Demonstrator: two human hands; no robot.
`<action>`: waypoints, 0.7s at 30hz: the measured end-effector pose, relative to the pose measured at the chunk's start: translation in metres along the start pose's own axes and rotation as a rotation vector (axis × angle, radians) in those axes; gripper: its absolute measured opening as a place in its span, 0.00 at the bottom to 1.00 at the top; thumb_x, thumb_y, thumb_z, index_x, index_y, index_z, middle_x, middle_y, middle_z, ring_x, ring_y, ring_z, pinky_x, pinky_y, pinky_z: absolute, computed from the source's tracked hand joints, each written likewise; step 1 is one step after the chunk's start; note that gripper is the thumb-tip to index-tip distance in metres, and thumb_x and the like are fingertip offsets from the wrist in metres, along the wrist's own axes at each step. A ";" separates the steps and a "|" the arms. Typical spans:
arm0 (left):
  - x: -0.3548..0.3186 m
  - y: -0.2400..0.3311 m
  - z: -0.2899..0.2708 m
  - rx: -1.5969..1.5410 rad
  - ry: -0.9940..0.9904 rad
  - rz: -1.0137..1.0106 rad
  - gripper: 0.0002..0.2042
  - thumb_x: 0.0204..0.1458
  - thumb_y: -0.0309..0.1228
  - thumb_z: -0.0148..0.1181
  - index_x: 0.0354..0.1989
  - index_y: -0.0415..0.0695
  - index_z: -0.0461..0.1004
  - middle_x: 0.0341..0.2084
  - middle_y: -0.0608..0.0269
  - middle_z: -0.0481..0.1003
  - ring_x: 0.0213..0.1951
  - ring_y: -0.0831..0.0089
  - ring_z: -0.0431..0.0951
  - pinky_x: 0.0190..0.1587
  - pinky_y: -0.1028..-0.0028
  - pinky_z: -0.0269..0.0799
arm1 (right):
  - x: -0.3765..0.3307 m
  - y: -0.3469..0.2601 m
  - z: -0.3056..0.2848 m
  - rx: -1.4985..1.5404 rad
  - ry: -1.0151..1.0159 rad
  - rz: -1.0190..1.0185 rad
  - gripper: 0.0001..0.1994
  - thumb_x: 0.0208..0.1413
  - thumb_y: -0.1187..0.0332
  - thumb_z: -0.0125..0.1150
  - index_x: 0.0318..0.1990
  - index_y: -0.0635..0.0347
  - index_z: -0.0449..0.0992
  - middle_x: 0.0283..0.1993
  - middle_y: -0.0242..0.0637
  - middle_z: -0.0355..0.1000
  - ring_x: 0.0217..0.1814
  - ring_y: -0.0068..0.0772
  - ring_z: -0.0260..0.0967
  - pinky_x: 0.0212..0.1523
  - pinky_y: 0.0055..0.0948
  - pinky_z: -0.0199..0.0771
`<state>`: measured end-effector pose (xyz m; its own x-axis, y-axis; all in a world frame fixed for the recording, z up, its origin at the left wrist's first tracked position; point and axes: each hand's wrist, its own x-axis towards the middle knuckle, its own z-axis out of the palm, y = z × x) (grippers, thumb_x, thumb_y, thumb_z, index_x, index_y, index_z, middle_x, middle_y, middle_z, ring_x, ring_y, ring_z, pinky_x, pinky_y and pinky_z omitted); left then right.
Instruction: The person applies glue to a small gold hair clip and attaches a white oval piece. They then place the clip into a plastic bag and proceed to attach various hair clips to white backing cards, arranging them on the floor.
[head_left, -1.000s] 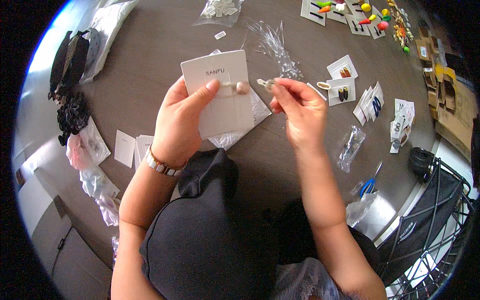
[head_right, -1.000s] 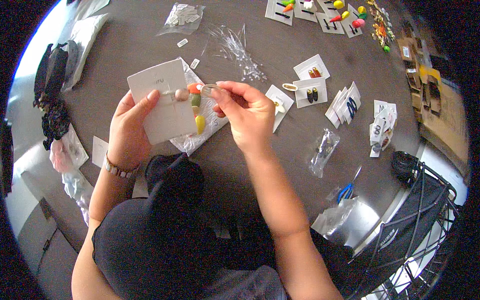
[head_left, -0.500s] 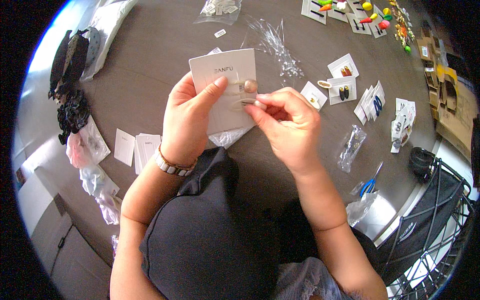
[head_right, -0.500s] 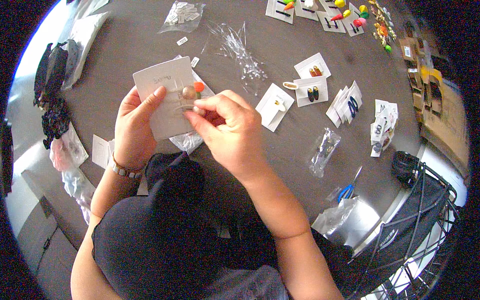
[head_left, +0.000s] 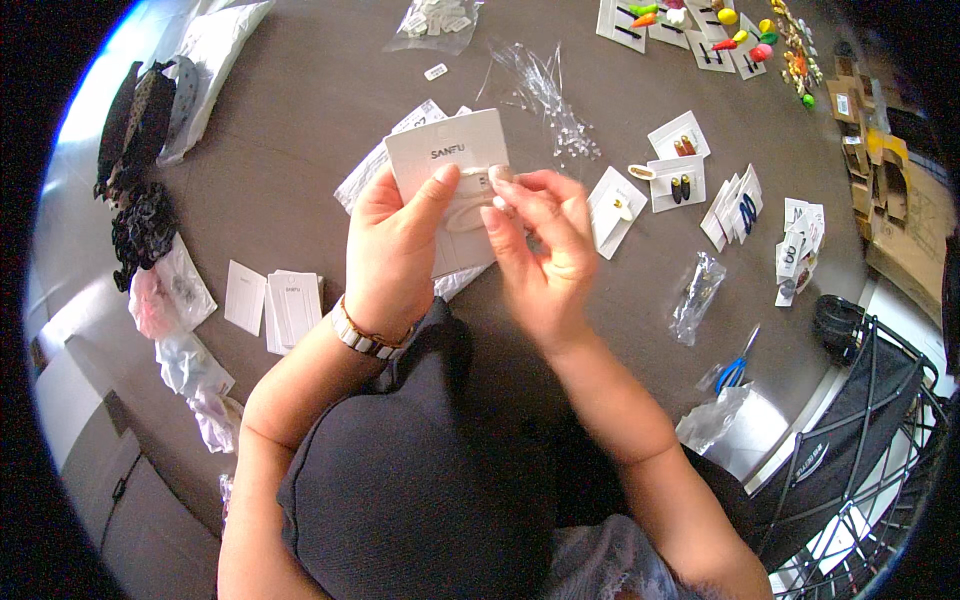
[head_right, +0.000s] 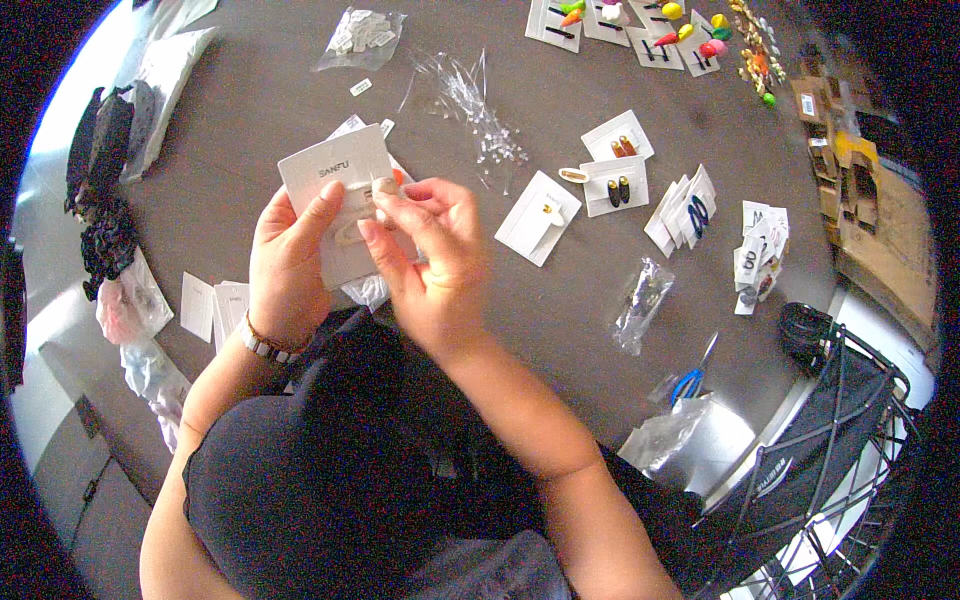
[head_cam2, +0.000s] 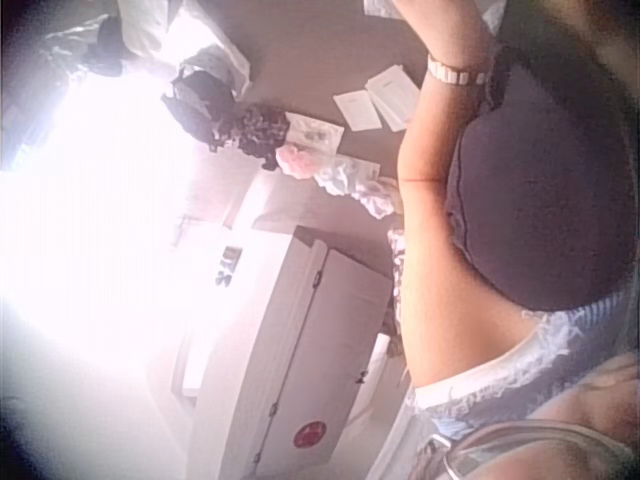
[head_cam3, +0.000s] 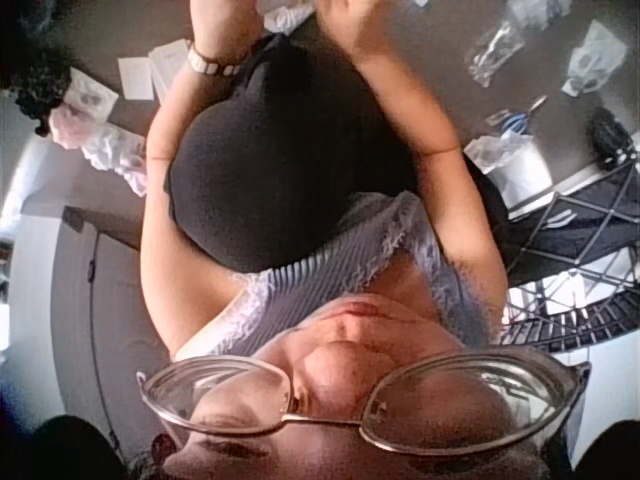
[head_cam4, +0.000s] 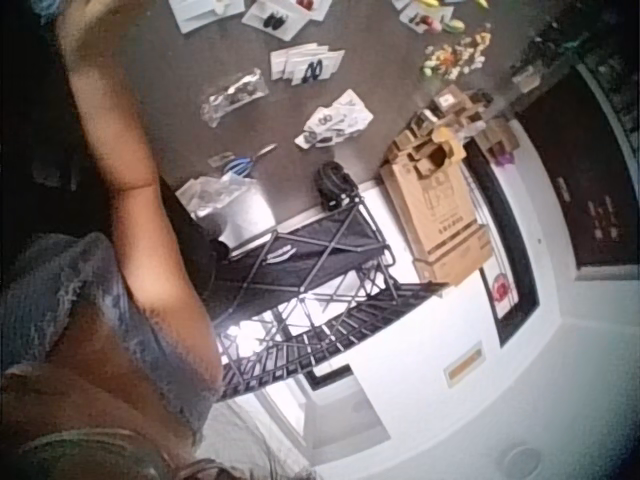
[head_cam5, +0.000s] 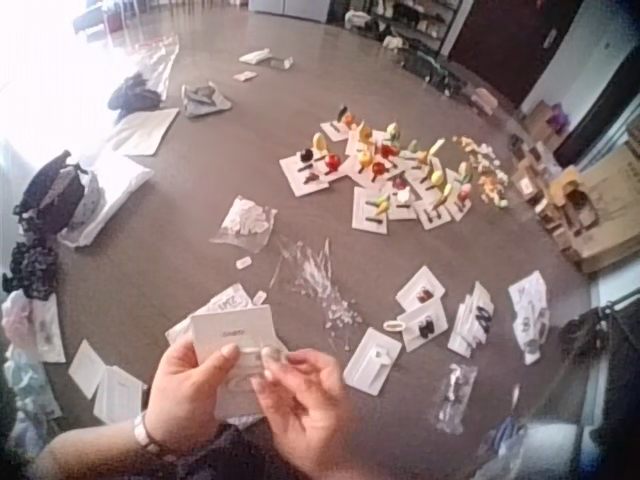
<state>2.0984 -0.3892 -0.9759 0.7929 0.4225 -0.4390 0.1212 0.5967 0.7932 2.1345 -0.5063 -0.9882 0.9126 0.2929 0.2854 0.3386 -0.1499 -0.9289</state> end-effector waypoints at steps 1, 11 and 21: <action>-0.001 0.001 -0.003 0.044 0.008 0.019 0.09 0.52 0.27 0.51 0.41 0.39 0.68 0.33 0.62 0.74 0.33 0.76 0.74 0.35 0.77 0.71 | -0.004 0.000 0.005 0.058 -0.019 0.071 0.11 0.45 0.74 0.63 0.39 0.60 0.74 0.34 0.33 0.67 0.35 0.20 0.63 0.34 0.19 0.65; -0.005 0.002 0.000 0.457 -0.074 0.100 0.18 0.51 0.22 0.50 0.51 0.38 0.58 0.44 0.59 0.67 0.44 0.75 0.67 0.48 0.76 0.63 | 0.000 0.001 -0.007 0.201 0.077 0.205 0.11 0.46 0.77 0.60 0.40 0.62 0.74 0.33 0.35 0.68 0.32 0.22 0.65 0.32 0.19 0.67; 0.004 -0.011 0.002 0.198 -0.213 -0.029 0.16 0.53 0.24 0.47 0.51 0.37 0.60 0.41 0.57 0.70 0.39 0.72 0.72 0.40 0.76 0.69 | -0.008 0.003 -0.019 0.393 0.175 0.160 0.08 0.46 0.76 0.60 0.37 0.62 0.74 0.32 0.30 0.66 0.32 0.20 0.63 0.31 0.18 0.64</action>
<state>2.1018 -0.3957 -0.9856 0.8925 0.2419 -0.3808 0.2432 0.4529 0.8578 2.1327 -0.5270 -0.9883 0.9828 0.1259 0.1350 0.1082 0.1995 -0.9739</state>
